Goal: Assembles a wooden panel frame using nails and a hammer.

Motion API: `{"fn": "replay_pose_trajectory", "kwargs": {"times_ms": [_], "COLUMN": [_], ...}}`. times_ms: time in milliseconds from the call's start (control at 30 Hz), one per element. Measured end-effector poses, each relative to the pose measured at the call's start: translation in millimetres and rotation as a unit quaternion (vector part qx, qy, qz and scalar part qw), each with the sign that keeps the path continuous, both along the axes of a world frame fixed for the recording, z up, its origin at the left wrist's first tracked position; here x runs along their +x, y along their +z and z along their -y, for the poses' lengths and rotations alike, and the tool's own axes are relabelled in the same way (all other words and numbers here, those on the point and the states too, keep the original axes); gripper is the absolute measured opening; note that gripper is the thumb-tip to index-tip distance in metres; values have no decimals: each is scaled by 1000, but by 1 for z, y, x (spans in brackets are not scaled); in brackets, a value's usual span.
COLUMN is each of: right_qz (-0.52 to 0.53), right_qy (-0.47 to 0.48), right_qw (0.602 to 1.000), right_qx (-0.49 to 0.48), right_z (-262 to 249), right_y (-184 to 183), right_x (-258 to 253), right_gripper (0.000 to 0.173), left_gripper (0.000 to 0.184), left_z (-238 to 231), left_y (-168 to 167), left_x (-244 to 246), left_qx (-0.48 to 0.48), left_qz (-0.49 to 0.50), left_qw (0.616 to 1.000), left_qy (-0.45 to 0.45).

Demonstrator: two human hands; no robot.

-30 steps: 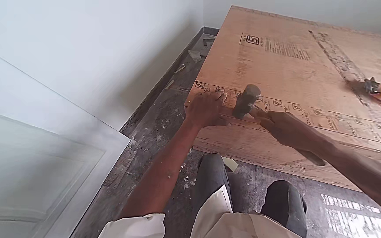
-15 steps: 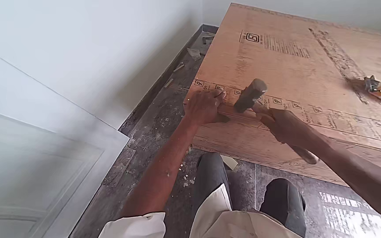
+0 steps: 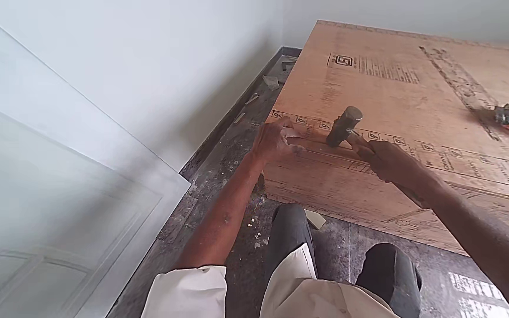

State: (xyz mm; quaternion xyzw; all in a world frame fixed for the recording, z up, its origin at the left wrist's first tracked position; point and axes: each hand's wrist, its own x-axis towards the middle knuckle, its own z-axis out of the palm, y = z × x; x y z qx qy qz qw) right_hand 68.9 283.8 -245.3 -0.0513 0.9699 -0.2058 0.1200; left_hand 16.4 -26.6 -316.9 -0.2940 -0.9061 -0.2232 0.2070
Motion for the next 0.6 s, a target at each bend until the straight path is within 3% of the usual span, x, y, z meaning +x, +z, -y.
{"fn": "replay_pose_trajectory", "kwargs": {"times_ms": [200,467,600], "right_qz": [0,-13,-7], "right_qy": [5,6,-2], "right_qw": [1000,1000,1000], "right_qx": [5,-6,-7], "right_z": [0,-2,-3], "right_y": [-1,-4,-6], "right_x": [0,1,0], "right_gripper": [47,46,47], "left_gripper": [39,29,37], "left_z": [66,89,83], "left_y": [3,11,7], "left_x": [18,14,21], "left_qx": [10,-12,4], "left_qz": [41,138,136], "left_qw": [988,984,984], "left_qy": [146,112,118]}}
